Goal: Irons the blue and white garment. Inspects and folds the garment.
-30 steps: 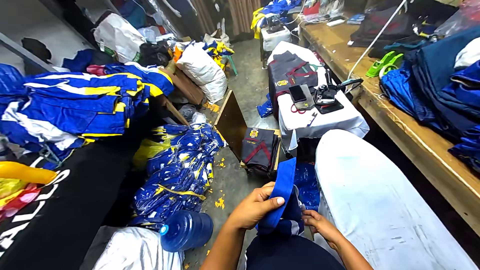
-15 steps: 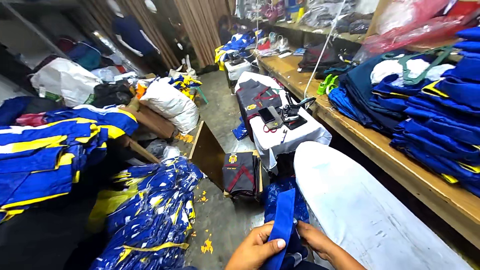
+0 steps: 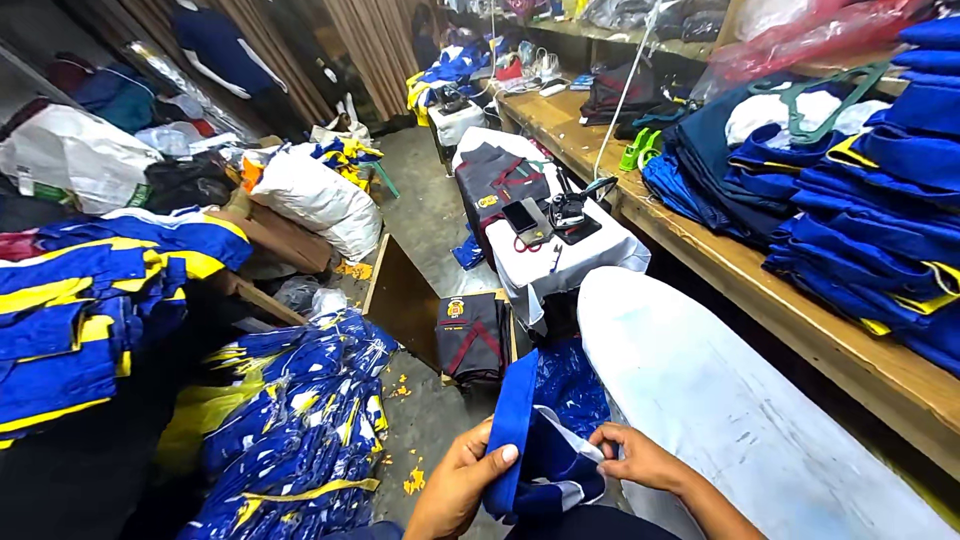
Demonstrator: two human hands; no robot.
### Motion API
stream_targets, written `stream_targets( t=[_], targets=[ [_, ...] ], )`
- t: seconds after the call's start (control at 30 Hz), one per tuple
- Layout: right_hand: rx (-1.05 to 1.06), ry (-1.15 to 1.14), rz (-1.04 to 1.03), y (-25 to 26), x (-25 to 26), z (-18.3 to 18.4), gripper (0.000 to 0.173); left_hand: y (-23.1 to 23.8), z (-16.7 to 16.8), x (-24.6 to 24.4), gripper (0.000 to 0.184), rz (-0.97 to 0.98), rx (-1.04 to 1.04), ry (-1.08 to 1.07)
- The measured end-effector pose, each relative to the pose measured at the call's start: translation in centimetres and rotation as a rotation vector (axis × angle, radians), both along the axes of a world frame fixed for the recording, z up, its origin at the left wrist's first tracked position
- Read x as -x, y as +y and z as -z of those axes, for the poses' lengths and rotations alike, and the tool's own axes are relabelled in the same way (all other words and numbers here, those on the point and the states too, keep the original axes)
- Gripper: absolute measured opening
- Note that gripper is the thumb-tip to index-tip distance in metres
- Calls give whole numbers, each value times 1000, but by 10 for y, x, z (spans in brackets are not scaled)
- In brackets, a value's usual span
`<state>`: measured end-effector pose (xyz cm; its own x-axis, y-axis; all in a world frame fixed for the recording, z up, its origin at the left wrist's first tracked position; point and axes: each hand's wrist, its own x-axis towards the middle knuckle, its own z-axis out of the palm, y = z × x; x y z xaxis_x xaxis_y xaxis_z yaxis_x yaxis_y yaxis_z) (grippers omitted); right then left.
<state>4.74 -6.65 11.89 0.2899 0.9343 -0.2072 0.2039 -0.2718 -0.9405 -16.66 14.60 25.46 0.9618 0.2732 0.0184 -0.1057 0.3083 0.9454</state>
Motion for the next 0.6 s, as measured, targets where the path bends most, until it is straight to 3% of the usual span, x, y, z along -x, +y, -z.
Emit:
stream_targets(
  t=[0.07,0.13,0.23,0.33,0.47,0.6],
  targets=[
    [156,-272,68,7,-5,9,28,5,-6,5,22,66,-11,-60],
    [265,-237,188,13,-11,31,33,9,-14,9,24,105,-30,-129],
    [443,213,443,19,-8,70,47,12,-22,17,25,101,-80,-199],
    [569,649,593,26,5,90,50,13,-24,18,26,95,-123,-220],
    [437,989,422,40,24,85,57,12,-20,17,26,78,-97,-185],
    [435,951,330,54,24,73,53,16,-22,15,26,76,-89,-179]
  ],
)
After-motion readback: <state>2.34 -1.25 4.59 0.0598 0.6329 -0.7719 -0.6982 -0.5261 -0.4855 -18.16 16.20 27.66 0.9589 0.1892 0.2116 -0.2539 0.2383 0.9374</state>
